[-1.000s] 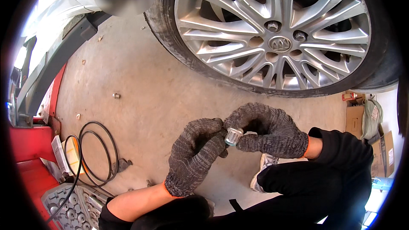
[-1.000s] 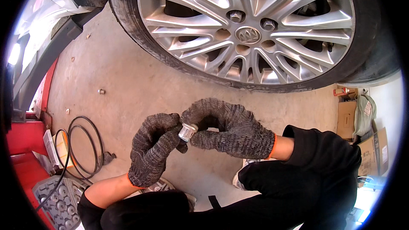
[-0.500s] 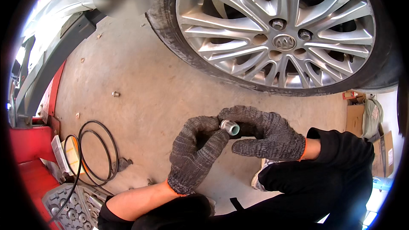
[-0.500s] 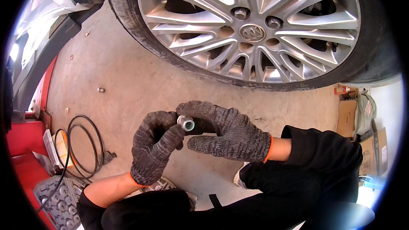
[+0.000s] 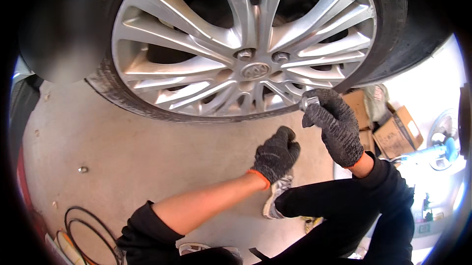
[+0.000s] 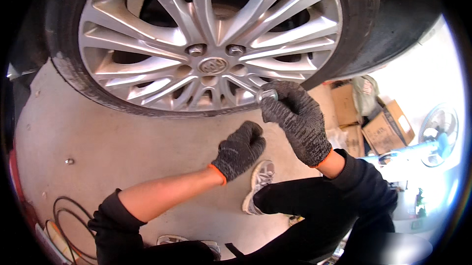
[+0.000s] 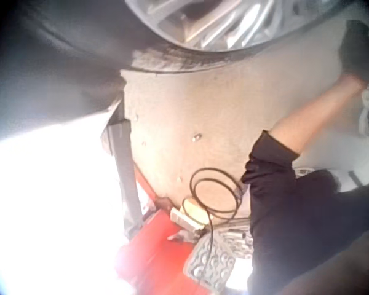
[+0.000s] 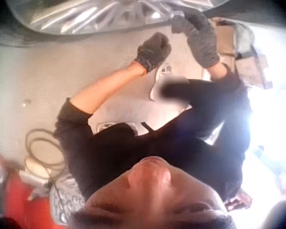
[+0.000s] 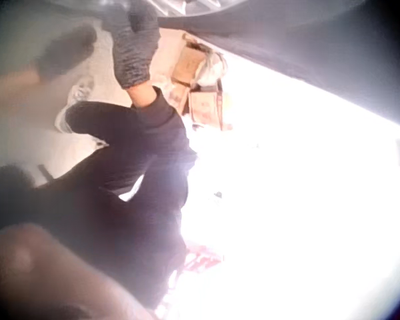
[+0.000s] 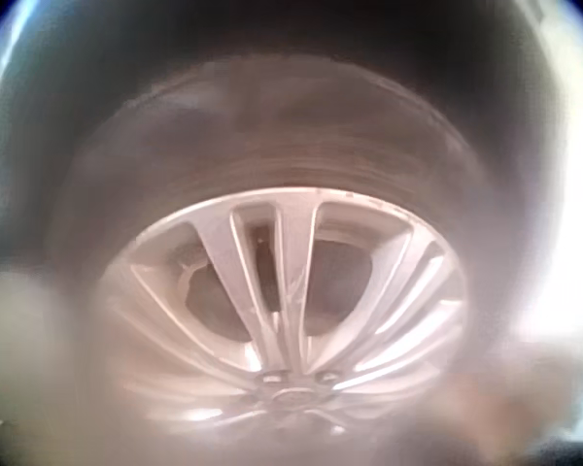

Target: The person installs a car wheel onto a vehicle hub, first hand-threading the lug nuts to secure the rim. They then use a pneumatic impact wrench to tighten the lug nuts in sequence, ensuring the wheel is firmly attached to the car.

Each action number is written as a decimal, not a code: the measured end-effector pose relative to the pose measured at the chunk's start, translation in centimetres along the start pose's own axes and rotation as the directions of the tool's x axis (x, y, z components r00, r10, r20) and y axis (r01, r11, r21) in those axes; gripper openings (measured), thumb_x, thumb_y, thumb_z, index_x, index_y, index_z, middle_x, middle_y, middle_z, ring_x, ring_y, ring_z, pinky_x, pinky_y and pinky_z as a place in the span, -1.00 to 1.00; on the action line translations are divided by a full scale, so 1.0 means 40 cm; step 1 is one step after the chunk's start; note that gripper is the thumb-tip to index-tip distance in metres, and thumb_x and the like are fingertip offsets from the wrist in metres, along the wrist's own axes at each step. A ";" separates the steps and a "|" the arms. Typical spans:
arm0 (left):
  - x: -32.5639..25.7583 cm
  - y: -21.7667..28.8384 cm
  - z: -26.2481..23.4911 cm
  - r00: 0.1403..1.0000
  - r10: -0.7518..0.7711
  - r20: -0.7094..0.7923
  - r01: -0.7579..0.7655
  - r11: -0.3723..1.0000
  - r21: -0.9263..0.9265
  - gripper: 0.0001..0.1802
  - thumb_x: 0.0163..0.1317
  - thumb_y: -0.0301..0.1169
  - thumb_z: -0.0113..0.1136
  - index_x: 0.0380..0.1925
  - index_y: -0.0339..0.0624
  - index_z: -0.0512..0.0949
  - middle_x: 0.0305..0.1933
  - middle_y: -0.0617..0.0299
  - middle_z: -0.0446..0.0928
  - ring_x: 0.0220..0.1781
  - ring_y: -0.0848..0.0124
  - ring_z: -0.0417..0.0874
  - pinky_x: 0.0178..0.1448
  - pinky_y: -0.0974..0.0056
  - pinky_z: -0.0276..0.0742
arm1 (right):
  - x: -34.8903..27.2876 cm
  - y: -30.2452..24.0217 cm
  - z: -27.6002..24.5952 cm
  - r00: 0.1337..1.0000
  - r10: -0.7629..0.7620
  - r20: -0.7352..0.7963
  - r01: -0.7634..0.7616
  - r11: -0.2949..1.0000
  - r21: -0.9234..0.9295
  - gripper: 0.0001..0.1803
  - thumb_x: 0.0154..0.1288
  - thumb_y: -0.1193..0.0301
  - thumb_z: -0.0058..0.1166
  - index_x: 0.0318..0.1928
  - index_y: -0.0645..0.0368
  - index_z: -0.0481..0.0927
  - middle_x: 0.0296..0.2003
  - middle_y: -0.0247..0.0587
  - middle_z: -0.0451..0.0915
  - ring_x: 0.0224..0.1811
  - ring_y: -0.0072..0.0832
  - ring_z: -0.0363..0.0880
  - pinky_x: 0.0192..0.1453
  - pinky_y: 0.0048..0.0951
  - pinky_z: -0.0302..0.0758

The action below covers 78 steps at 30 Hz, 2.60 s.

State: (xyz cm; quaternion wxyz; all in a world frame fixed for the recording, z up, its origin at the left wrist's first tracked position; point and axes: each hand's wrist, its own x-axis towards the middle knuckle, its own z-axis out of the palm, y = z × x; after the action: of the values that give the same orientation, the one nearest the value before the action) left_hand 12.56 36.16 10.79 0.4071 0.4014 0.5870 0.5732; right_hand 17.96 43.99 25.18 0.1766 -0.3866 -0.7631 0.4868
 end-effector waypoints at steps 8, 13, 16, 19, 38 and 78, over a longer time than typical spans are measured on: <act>0.096 -0.128 -0.170 0.912 0.237 -0.334 -0.205 0.970 0.129 -0.79 0.15 -0.31 0.11 -0.23 -0.12 0.44 -0.31 -0.03 0.56 -0.24 -0.02 0.58 -0.18 0.02 0.47 | 0.018 0.056 0.055 0.954 -0.151 -0.260 0.124 0.986 -0.114 -0.74 0.19 0.55 0.17 -0.10 0.26 0.50 -0.24 -0.28 0.57 -0.22 -0.58 0.54 -0.09 -0.53 0.49; 0.033 -0.197 -0.239 0.798 0.422 -0.430 -0.181 0.849 0.496 -0.73 0.09 -0.44 0.21 -0.17 -0.14 0.45 -0.33 0.03 0.55 -0.29 0.08 0.61 -0.22 0.13 0.51 | 0.100 0.130 0.142 0.830 -0.367 -0.419 0.285 0.926 -0.246 -0.76 0.09 0.40 0.32 -0.28 0.22 0.55 -0.42 -0.37 0.59 -0.40 -0.69 0.48 -0.27 -0.58 0.47; 0.035 -0.221 -0.272 0.682 0.565 -0.465 -0.216 0.763 0.610 -0.67 0.10 -0.43 0.22 -0.13 -0.25 0.43 -0.22 0.01 0.53 -0.20 0.06 0.56 -0.15 0.08 0.50 | 0.124 0.175 0.190 0.782 -0.325 -0.532 0.358 0.933 -0.043 -0.76 0.09 0.43 0.32 -0.30 0.25 0.54 -0.40 -0.36 0.58 -0.41 -0.70 0.47 -0.29 -0.60 0.46; 0.049 -0.232 -0.280 0.654 0.598 -0.463 -0.178 0.716 0.675 -0.60 0.03 -0.36 0.25 -0.12 -0.21 0.43 -0.17 -0.02 0.50 -0.16 -0.01 0.53 -0.08 -0.04 0.45 | 0.131 0.190 0.234 0.730 -0.316 -0.606 0.424 0.905 0.038 -0.77 0.10 0.45 0.31 -0.28 0.26 0.54 -0.36 -0.30 0.59 -0.37 -0.67 0.51 -0.27 -0.61 0.48; 0.129 -0.241 -0.318 0.815 0.526 -0.242 -0.129 0.573 0.809 -0.60 0.09 -0.08 0.22 -0.22 -0.13 0.51 -0.41 0.04 0.58 -0.34 0.02 0.61 -0.24 -0.03 0.51 | 0.067 0.145 0.298 0.770 -0.115 -0.628 0.175 0.984 0.034 -0.76 0.14 0.52 0.25 -0.20 0.36 0.54 -0.38 -0.21 0.61 -0.37 -0.59 0.56 -0.26 -0.58 0.53; 0.125 -0.240 -0.331 0.819 0.543 -0.186 -0.226 0.603 0.765 -0.65 0.17 -0.26 0.03 -0.03 -0.04 0.47 -0.17 -0.04 0.59 -0.14 0.05 0.61 -0.06 0.01 0.50 | 0.187 0.157 0.463 0.778 -0.292 -0.556 0.210 0.955 -0.208 -0.59 0.34 0.14 -0.02 -0.37 0.30 0.55 -0.54 -0.18 0.58 -0.51 -0.35 0.59 -0.36 -0.33 0.50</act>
State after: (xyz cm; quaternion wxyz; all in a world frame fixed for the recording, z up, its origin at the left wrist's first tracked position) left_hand -1.63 36.07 1.24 -0.0470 0.5197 0.7283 0.4442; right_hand 3.84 39.87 10.26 0.4381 -0.4224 -0.7480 0.2649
